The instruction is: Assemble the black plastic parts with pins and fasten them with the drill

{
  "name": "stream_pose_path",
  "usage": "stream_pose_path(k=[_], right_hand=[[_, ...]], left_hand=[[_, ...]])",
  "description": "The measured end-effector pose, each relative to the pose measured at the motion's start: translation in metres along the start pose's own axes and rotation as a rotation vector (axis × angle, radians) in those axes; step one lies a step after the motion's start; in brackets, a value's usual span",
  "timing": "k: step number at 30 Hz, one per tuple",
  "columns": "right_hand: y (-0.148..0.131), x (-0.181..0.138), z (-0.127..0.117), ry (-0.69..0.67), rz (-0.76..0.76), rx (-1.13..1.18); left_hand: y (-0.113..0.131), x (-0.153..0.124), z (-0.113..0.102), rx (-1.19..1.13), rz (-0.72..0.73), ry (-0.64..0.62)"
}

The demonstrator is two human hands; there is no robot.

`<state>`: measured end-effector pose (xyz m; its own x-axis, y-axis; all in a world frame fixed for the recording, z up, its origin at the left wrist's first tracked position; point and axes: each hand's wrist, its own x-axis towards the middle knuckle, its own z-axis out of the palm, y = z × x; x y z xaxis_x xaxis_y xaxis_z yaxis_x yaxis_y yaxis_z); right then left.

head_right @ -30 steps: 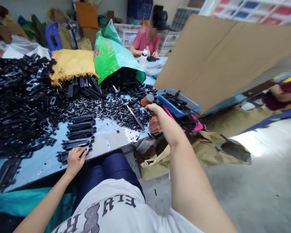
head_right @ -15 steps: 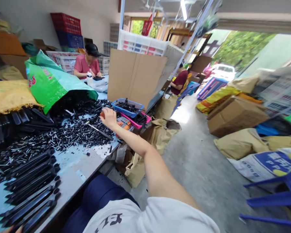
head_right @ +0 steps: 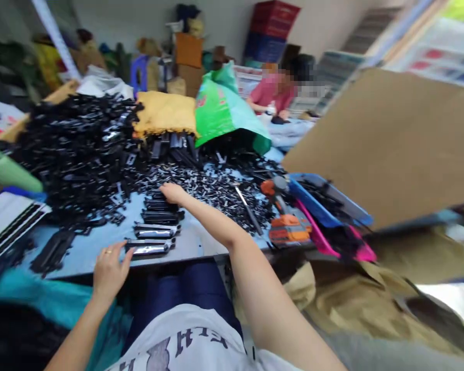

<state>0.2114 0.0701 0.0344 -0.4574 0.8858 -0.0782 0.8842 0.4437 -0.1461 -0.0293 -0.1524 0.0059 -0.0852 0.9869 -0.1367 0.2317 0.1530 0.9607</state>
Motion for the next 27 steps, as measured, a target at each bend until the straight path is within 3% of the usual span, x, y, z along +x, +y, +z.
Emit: stream_pose_path(k=[4,7,12,15,22,27], right_hand=[[-0.002,0.024,-0.002,-0.11,-0.082,-0.087],[0.003,0.025,-0.016,-0.207,-0.042,-0.069],[0.006,0.024,-0.018,-0.462,0.031,0.191],[0.0,0.018,0.002,-0.444,0.098,0.402],[-0.011,-0.018,0.027,-0.313,0.114,0.774],[-0.035,-0.044,0.027,-0.297,0.063,1.069]], left_hand=[[-0.009,-0.003,0.023,-0.234,-0.225,0.046],[-0.01,-0.004,0.039,-0.416,-0.354,0.048],[-0.001,0.007,0.055,-0.697,-0.571,0.059],[0.008,0.021,0.063,-0.874,-0.704,0.051],[0.006,0.038,0.078,-1.004,-0.406,0.168],[0.001,0.033,0.077,-1.054,-0.414,0.072]])
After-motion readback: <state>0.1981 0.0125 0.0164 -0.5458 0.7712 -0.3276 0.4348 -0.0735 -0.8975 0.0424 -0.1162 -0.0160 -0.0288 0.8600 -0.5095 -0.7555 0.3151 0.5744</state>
